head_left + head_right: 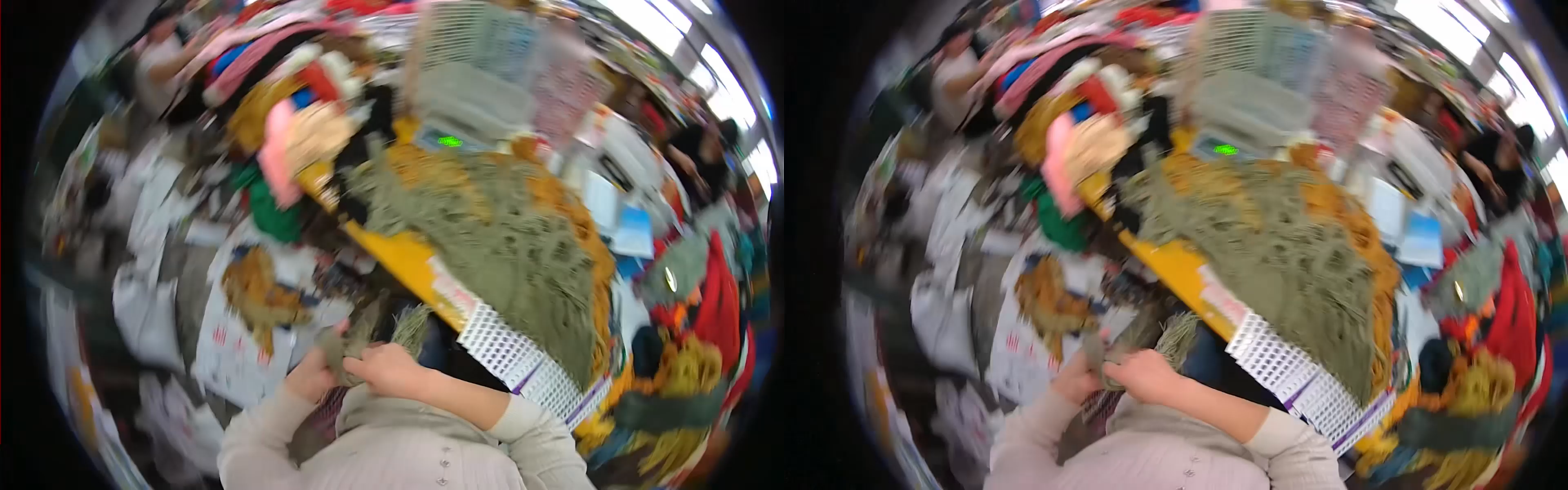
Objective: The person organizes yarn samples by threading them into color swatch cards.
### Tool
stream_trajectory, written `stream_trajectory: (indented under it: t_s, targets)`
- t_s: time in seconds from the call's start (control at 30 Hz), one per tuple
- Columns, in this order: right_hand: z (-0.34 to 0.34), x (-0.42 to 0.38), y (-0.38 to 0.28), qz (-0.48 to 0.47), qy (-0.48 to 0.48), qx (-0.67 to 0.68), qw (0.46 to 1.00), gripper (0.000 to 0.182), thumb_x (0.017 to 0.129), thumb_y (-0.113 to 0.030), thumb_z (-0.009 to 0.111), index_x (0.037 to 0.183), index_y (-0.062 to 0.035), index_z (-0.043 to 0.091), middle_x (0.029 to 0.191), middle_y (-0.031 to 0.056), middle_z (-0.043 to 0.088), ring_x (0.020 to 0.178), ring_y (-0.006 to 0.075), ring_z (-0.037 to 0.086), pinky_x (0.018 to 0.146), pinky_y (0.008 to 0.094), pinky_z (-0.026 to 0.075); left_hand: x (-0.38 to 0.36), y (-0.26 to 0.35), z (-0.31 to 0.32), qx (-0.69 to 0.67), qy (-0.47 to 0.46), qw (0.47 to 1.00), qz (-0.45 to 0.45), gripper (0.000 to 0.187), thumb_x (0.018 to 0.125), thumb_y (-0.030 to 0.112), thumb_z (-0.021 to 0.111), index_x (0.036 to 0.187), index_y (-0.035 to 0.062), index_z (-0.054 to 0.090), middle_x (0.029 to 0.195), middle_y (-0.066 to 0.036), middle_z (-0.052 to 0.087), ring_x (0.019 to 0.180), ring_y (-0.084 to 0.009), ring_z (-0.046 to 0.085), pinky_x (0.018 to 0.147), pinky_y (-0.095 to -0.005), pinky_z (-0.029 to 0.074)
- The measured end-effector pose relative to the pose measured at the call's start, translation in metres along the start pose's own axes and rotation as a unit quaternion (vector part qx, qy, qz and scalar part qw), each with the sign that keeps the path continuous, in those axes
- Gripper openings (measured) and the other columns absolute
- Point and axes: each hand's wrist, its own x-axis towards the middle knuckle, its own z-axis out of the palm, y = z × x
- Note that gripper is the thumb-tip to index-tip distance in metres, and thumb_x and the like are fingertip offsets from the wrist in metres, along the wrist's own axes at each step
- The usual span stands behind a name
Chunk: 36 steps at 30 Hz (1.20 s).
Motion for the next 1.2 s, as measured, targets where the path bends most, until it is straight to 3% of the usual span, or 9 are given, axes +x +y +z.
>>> stream_trajectory:
  t_s: [0.13,0.23,0.33,0.43,0.47,0.53,0.83,1.07,1.2]
  targets:
    - [0.016,-0.013,-0.004,-0.003,-0.012,0.132,0.991,0.042,0.065,-0.01,0.052,0.105,-0.009,0.04,0.076,0.0162,0.055,0.069,0.0348,0.054,0.056,0.0403,0.045,-0.002,0.007,-0.028,-0.143,-0.094,0.974,0.152,0.033,0.079,0.02,0.051,0.103,-0.0027,0.046,0.095,-0.01,0.054,0.095,-0.0231,0.051,0.091,-0.0432,0.034]
    - [0.02,-0.023,0.014,0.067,0.071,0.183,0.978,0.065,0.065,-0.007,0.054,0.123,-0.0099,0.026,0.075,0.0188,0.055,0.063,0.0363,0.054,0.055,0.0417,0.044,-0.042,0.031,-0.017,0.103,-0.082,0.978,0.164,0.028,0.072,0.015,0.059,0.093,-0.0011,0.052,0.087,-0.006,0.055,0.082,-0.0166,0.053,0.08,-0.0371,0.041]
    - [0.011,-0.029,0.028,0.145,0.008,0.195,0.97,0.074,0.061,-0.004,0.061,0.125,-0.0102,0.025,0.068,0.0166,0.055,0.062,0.0339,0.054,0.058,0.0343,0.043,-0.078,0.041,0.011,0.692,-0.109,0.688,0.187,0.028,0.068,0.012,0.061,0.092,0.0009,0.054,0.085,-0.006,0.055,0.076,-0.0158,0.052,0.072,-0.0313,0.041]
    - [0.016,-0.034,0.056,0.108,0.093,0.128,0.981,0.072,0.058,0.002,0.06,0.123,-0.0095,0.03,0.067,0.0154,0.056,0.06,0.0305,0.055,0.055,0.0307,0.044,-0.098,0.079,-0.021,0.726,0.003,0.59,0.353,0.029,0.063,0.001,0.059,0.091,0.0021,0.052,0.075,-0.002,0.056,0.07,-0.0106,0.052,0.062,-0.0234,0.042]
    - [0.011,-0.035,0.062,0.286,0.038,0.188,0.939,0.068,0.057,0.001,0.06,0.118,-0.0088,0.034,0.067,0.0155,0.054,0.063,0.0332,0.055,0.057,0.0356,0.044,-0.117,0.105,-0.032,0.616,0.132,0.738,0.244,0.03,0.063,-0.002,0.059,0.091,0.0027,0.051,0.074,-0.002,0.056,0.067,-0.0085,0.052,0.058,-0.0212,0.042]
    - [0.02,-0.031,0.061,0.197,0.066,0.215,0.954,0.063,0.059,-0.001,0.062,0.116,-0.0062,0.036,0.064,0.0131,0.053,0.058,0.0308,0.053,0.056,0.0331,0.044,-0.121,0.122,-0.045,0.555,0.144,0.787,0.229,0.031,0.062,-0.003,0.057,0.092,0.0031,0.05,0.074,-0.002,0.055,0.065,-0.0077,0.052,0.057,-0.02,0.042]
    - [0.029,-0.023,0.056,0.098,0.151,0.139,0.974,0.058,0.061,-0.002,0.064,0.114,-0.0038,0.039,0.104,0.0167,0.044,0.089,0.0301,0.047,0.076,0.0328,0.04,-0.08,0.242,-0.07,0.597,0.307,0.438,0.598,0.02,0.068,0.007,0.054,0.086,-0.0003,0.056,0.075,-0.005,0.059,0.069,-0.0106,0.054,0.064,-0.0234,0.043]
    - [0.052,-0.037,0.063,0.177,0.153,0.185,0.955,0.045,0.063,0.004,0.059,0.105,-0.0025,0.045,0.1,0.0143,0.045,0.079,0.0241,0.049,0.073,0.0295,0.042,-0.072,0.254,-0.117,0.547,0.374,0.367,0.653,0.021,0.067,0.008,0.057,0.087,0.0001,0.056,0.077,-0.009,0.059,0.07,-0.0138,0.056,0.065,-0.025,0.043]
    - [0.061,-0.035,0.06,0.179,0.146,0.215,0.949,0.042,0.064,0.005,0.058,0.104,-0.0018,0.046,0.1,0.0139,0.045,0.077,0.0233,0.05,0.071,0.0288,0.042,-0.055,0.223,-0.235,0.516,0.441,0.451,0.58,0.02,0.067,0.008,0.057,0.085,0.0002,0.057,0.075,-0.01,0.059,0.07,-0.0153,0.055,0.065,-0.0275,0.043]
